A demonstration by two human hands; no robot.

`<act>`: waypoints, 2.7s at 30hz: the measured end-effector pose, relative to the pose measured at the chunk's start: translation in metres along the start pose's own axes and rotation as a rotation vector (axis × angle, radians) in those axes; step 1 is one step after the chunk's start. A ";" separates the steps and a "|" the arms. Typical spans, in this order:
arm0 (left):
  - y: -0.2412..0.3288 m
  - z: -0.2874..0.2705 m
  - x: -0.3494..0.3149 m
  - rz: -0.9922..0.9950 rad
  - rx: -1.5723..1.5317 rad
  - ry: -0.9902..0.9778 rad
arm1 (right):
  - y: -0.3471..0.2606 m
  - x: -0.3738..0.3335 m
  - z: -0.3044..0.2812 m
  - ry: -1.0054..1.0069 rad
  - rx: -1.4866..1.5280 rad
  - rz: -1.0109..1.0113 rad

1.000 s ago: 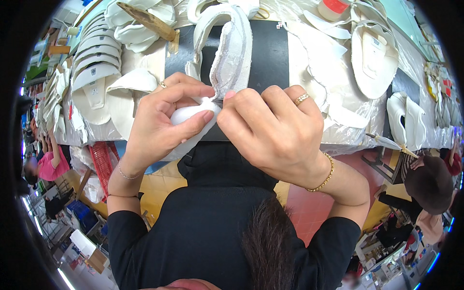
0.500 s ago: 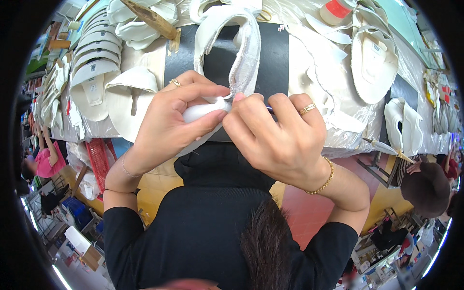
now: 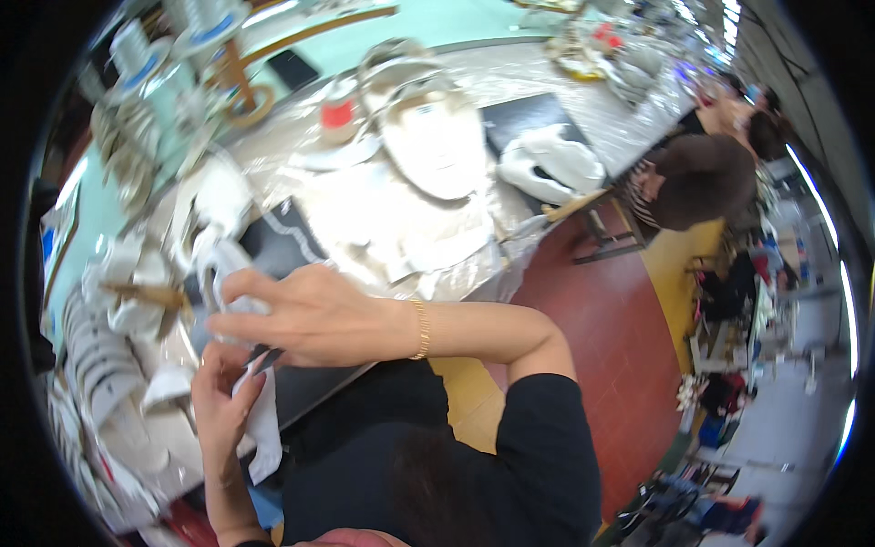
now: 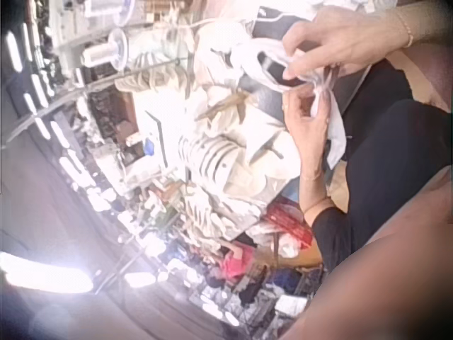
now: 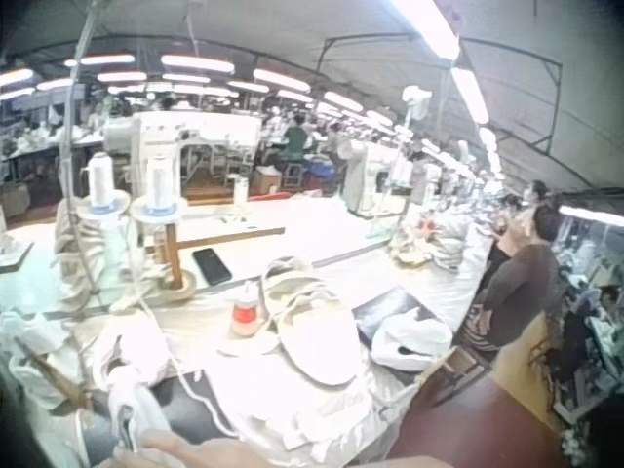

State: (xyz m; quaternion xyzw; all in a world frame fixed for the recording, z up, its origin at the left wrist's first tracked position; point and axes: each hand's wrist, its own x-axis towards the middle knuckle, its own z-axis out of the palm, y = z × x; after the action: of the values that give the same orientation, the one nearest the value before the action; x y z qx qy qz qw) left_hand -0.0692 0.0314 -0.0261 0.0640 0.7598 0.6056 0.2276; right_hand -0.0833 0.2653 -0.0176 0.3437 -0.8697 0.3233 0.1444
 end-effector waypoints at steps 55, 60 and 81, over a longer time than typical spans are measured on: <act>-0.028 -0.036 -0.012 0.063 0.130 0.031 | 0.022 0.043 0.024 -0.215 0.158 -0.214; -0.029 -0.035 -0.011 0.035 0.037 0.032 | 0.024 0.048 0.025 -0.203 0.184 -0.194; -0.027 -0.035 0.006 0.141 0.150 0.022 | 0.046 0.046 0.017 -0.219 0.275 -0.087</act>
State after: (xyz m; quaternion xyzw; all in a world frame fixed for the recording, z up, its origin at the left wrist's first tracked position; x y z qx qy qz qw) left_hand -0.0847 -0.0039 -0.0477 0.1276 0.7991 0.5621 0.1708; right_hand -0.1489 0.2563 -0.0294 0.4304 -0.8123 0.3933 0.0146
